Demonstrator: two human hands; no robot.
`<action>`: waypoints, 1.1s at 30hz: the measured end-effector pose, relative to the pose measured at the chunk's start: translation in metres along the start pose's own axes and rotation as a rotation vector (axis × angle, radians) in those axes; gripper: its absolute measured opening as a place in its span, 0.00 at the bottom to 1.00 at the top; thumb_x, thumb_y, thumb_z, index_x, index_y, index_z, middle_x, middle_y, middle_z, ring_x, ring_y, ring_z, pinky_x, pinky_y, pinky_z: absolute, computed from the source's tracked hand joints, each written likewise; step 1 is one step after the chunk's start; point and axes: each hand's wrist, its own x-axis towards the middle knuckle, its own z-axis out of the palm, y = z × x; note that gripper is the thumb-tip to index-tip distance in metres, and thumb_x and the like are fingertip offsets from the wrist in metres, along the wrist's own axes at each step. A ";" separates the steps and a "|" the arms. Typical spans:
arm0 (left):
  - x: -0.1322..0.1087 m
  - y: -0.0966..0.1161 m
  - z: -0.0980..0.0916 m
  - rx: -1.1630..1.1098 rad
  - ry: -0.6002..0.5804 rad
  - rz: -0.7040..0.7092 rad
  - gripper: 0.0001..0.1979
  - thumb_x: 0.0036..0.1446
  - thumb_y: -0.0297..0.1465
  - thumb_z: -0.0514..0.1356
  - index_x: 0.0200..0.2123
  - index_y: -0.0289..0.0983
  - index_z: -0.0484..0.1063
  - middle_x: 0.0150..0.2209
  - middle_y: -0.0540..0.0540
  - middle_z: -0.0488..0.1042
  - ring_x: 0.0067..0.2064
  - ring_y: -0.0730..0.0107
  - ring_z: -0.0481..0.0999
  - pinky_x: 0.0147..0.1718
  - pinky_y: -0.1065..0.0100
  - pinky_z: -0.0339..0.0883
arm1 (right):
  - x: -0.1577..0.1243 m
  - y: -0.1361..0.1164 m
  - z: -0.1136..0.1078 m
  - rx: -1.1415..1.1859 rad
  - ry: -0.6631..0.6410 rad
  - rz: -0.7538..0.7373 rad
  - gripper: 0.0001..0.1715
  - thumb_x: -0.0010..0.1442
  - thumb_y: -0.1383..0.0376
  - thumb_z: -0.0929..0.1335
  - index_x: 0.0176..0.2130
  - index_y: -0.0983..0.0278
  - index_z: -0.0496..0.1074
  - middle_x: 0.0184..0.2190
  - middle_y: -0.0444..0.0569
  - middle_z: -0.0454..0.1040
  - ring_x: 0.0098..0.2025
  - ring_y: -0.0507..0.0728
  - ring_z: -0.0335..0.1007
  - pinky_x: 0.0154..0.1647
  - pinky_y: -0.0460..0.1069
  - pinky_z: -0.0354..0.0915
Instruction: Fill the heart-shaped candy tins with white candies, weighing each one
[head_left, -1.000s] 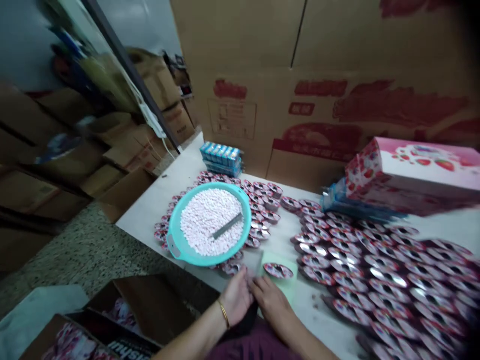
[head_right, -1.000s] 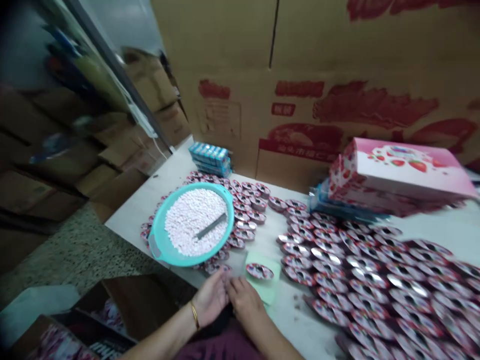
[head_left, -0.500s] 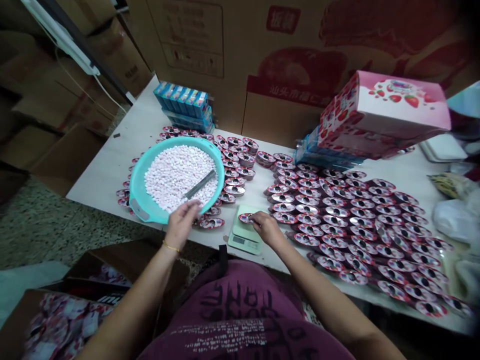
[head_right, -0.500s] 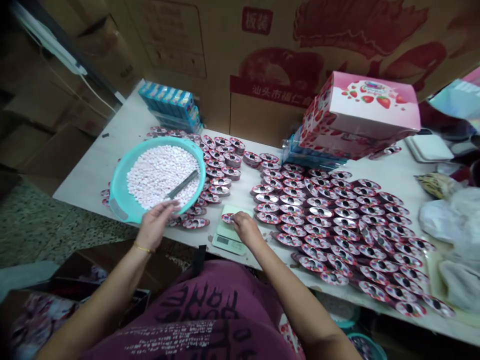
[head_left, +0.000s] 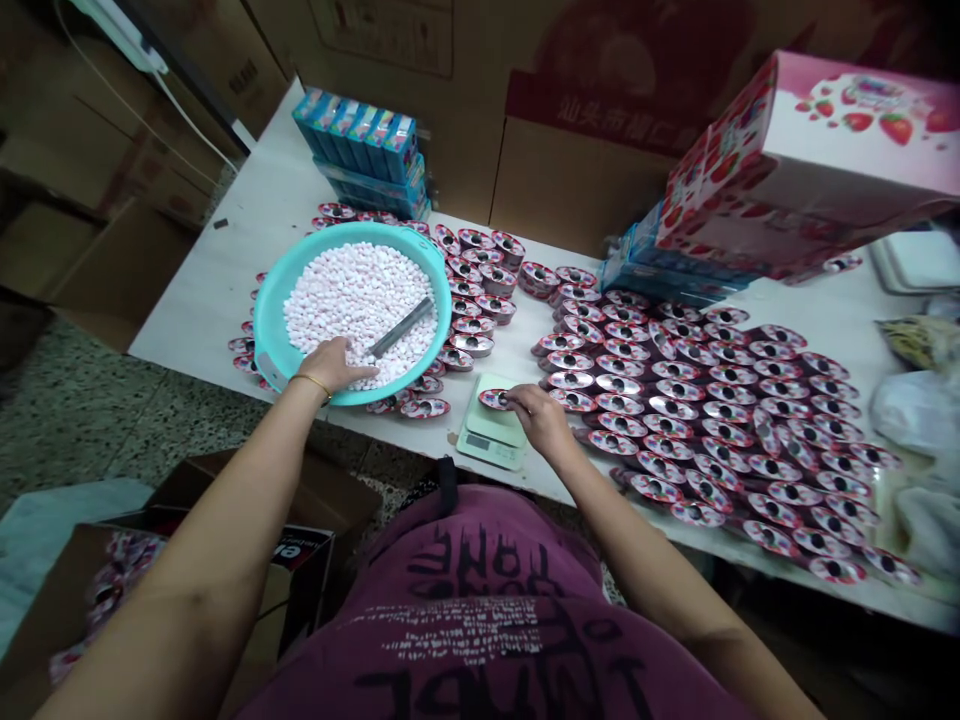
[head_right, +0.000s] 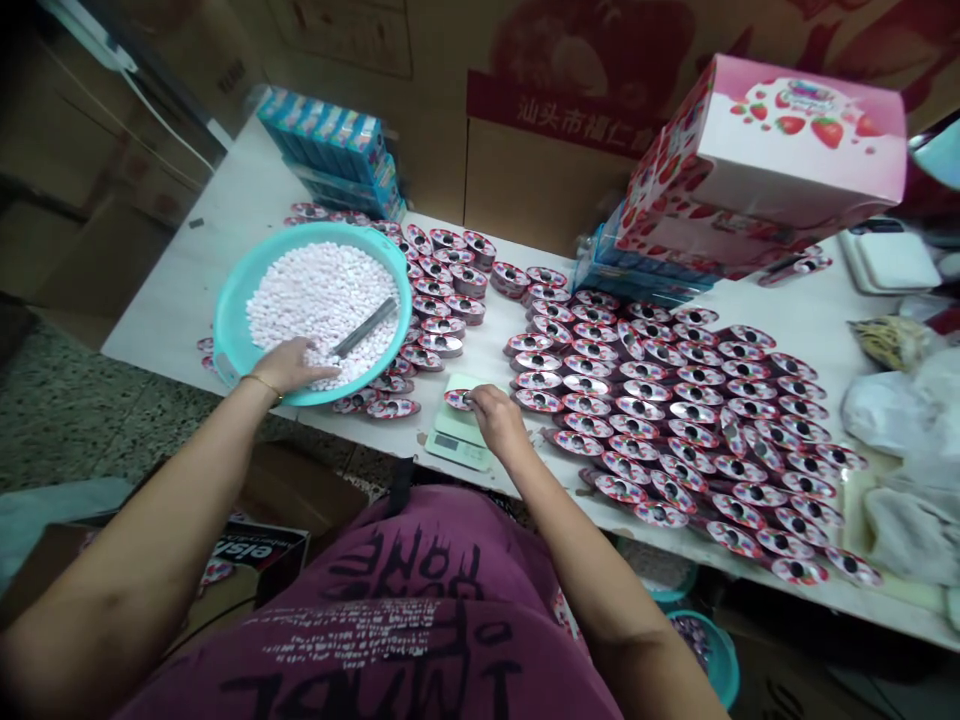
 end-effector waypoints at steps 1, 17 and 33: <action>0.002 0.004 0.001 -0.005 -0.020 -0.008 0.43 0.30 0.54 0.57 0.48 0.32 0.60 0.47 0.34 0.64 0.48 0.50 0.63 0.42 0.62 0.57 | -0.002 0.000 -0.003 0.013 0.030 0.005 0.10 0.55 0.68 0.60 0.36 0.63 0.69 0.35 0.50 0.70 0.38 0.54 0.65 0.41 0.48 0.61; 0.002 -0.005 -0.018 -1.489 -0.007 -0.115 0.07 0.42 0.31 0.58 0.25 0.35 0.63 0.20 0.52 0.61 0.19 0.81 0.59 0.15 0.79 0.50 | -0.020 -0.008 -0.021 0.109 0.075 0.008 0.10 0.56 0.65 0.61 0.37 0.62 0.69 0.33 0.48 0.72 0.36 0.53 0.68 0.38 0.49 0.63; -0.055 0.069 -0.019 -2.595 -0.408 -0.135 0.12 0.55 0.32 0.48 0.25 0.33 0.65 0.23 0.47 0.66 0.21 0.81 0.66 0.15 0.81 0.60 | 0.034 -0.111 -0.008 0.277 0.057 -0.271 0.14 0.57 0.67 0.60 0.44 0.63 0.66 0.37 0.51 0.69 0.41 0.53 0.64 0.41 0.49 0.63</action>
